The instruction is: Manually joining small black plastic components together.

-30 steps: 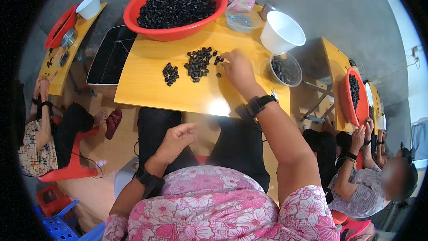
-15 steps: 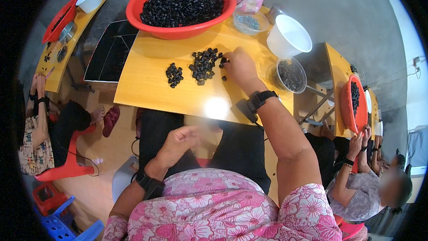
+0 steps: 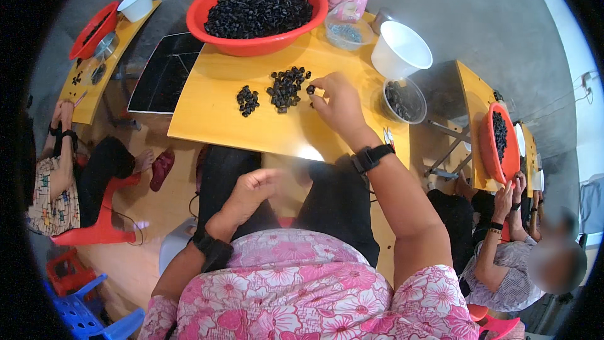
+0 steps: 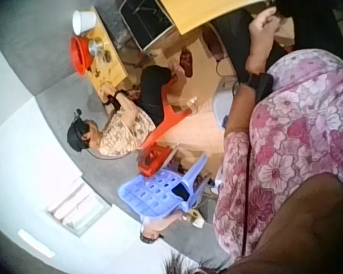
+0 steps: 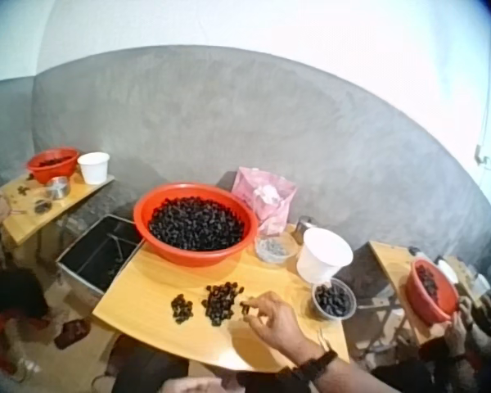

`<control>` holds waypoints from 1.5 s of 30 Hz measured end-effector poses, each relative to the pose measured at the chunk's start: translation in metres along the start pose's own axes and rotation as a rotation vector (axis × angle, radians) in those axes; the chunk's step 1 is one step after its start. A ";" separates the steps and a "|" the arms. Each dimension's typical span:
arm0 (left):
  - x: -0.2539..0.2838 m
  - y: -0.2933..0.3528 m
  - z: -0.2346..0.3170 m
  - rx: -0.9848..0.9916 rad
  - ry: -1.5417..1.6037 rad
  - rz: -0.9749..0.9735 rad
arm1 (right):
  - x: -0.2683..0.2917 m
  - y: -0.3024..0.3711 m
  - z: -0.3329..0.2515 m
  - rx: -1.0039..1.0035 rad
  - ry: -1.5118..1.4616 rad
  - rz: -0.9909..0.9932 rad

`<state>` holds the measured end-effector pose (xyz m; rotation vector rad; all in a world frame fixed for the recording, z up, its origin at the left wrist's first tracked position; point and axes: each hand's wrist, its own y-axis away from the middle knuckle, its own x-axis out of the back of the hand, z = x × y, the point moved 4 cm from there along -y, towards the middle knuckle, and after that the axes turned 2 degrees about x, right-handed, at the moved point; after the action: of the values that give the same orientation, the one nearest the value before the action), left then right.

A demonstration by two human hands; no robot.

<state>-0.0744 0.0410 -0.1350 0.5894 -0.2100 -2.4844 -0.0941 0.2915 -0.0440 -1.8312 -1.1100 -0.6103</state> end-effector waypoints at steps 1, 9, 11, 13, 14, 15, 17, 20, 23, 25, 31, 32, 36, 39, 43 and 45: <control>0.000 0.000 -0.002 0.001 -0.001 0.004 | 0.005 0.007 -0.013 0.024 -0.091 0.001; -0.009 0.019 0.031 -0.288 -0.033 0.137 | 0.014 0.063 -0.076 -0.321 -0.916 -0.241; -0.014 0.030 0.054 -0.449 -0.118 0.164 | 0.017 0.073 -0.088 -0.396 -0.917 -0.351; -0.022 0.037 0.069 -0.488 -0.119 0.171 | 0.012 0.086 -0.092 -0.405 -0.978 -0.456; -0.026 0.041 0.076 -0.547 -0.230 0.178 | 0.009 0.092 -0.092 -0.403 -1.086 -0.478; -0.031 0.046 0.084 -0.607 -0.341 0.185 | 0.010 0.095 -0.095 -0.400 -1.085 -0.474; -0.040 0.055 0.097 -0.672 -0.481 0.216 | 0.010 0.102 -0.102 -0.460 -1.192 -0.540; -0.047 0.066 0.100 -0.695 -0.567 0.212 | 0.020 0.107 -0.117 -0.519 -1.280 -0.564; -0.053 0.069 0.100 -0.659 -0.530 0.169 | 0.027 0.114 -0.121 -0.483 -1.322 -0.582; -0.056 0.066 0.098 -0.621 -0.474 0.129 | 0.029 0.117 -0.116 -0.476 -1.299 -0.592; -0.055 0.047 0.082 -0.534 -0.433 0.116 | 0.024 0.120 -0.084 -0.481 -1.112 -0.553; -0.053 0.044 0.075 -0.529 -0.434 0.113 | 0.023 0.118 -0.074 -0.472 -0.985 -0.507; -0.038 0.032 0.050 -0.341 -0.429 0.080 | 0.015 0.109 -0.006 -0.566 -0.542 -0.188; -0.029 0.027 0.027 -0.230 -0.361 0.052 | 0.018 0.099 0.030 -0.459 -0.314 -0.033; -0.017 0.021 0.008 -0.141 -0.255 0.062 | 0.021 0.079 0.041 -0.318 -0.107 0.112; -0.015 0.017 0.004 -0.096 -0.147 0.077 | 0.017 0.066 0.042 -0.313 -0.113 0.077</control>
<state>-0.0568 0.0351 -0.1215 0.3523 -0.1661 -2.4492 -0.0291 0.3218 -0.0798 -2.1902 -1.0565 -0.6712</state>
